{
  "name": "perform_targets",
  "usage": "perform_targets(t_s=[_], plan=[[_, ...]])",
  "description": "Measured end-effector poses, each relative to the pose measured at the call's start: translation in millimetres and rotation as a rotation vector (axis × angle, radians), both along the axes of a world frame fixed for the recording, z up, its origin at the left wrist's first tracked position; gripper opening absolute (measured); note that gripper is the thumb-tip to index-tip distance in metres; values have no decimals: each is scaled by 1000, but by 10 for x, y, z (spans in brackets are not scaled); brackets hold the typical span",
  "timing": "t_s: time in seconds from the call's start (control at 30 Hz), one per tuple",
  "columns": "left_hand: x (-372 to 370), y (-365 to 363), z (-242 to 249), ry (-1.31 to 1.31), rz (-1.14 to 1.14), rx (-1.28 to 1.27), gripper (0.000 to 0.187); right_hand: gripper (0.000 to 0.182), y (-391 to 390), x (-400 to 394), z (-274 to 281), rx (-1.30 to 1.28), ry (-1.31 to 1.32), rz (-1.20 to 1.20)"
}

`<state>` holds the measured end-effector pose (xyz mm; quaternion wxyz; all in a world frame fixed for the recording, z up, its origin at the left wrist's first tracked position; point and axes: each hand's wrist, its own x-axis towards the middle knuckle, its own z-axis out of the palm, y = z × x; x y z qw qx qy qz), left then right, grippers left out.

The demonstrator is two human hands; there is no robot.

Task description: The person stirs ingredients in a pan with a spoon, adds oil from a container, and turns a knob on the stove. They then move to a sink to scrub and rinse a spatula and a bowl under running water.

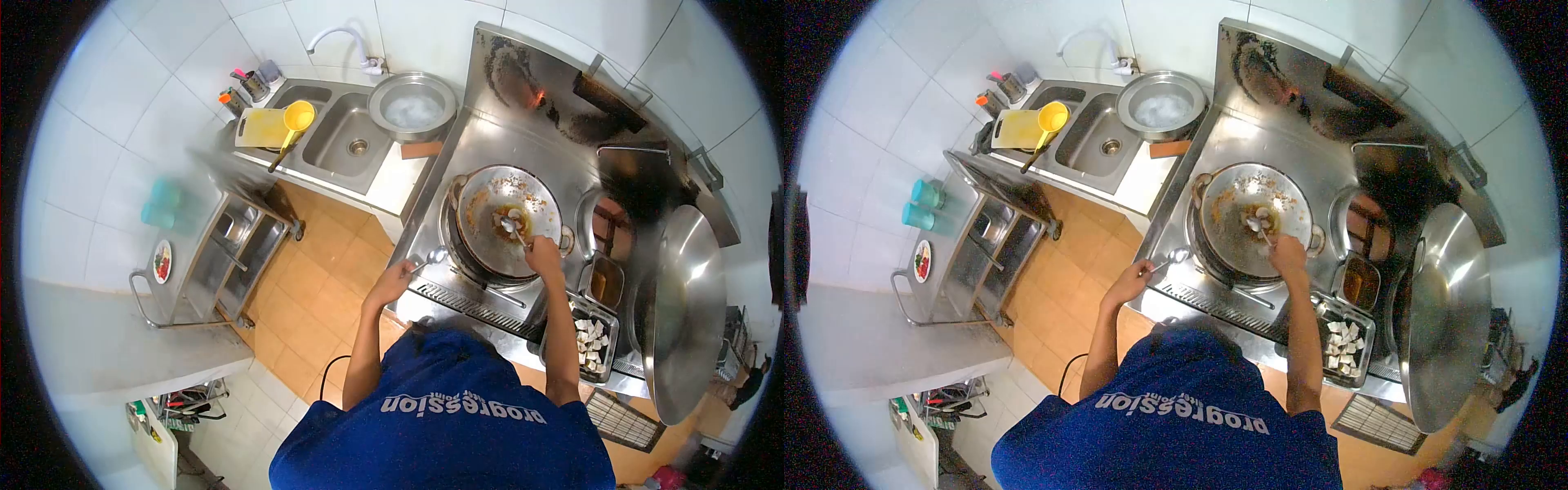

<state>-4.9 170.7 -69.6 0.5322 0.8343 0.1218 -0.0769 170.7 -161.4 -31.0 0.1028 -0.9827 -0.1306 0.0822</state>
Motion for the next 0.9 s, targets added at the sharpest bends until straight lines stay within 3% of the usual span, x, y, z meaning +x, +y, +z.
perform_targets(t_s=[0.03, 0.17, 0.23, 0.3, 0.37, 0.43, 0.5, 0.57, 0.7, 0.9], plan=[[3, 21, -25, -22, -13, -24, 20, 16, 15, -53, 64, 163, 6, 12], [63, 29, -179, -85, 5, -42, 15, 14, 73, -147, -141, 180, 12, 235], [83, 15, -19, -60, -10, -26, 14, 17, 32, -125, -151, -67, -45, 128], [118, -65, 103, -41, -46, -24, 13, 22, -135, -10, -166, -155, -26, 83], [78, -57, 95, -77, 8, -90, 13, 22, -315, -66, -179, 330, -101, -15], [30, -15, -151, -73, -13, -162, 13, 22, -325, -285, 120, 403, 30, -96], [-43, -38, -214, 120, 44, -222, 18, 21, -276, -603, 201, 774, 459, -114], [-100, -128, -293, 143, 45, -265, 19, 20, -137, -1006, 42, 861, 644, -36], [-208, -273, -470, 266, 92, -431, 19, 20, 80, -1668, -745, 880, 686, 24], [-249, -403, -543, 268, 18, -49, 26, 17, 443, -1848, -1089, 835, 587, -53]])
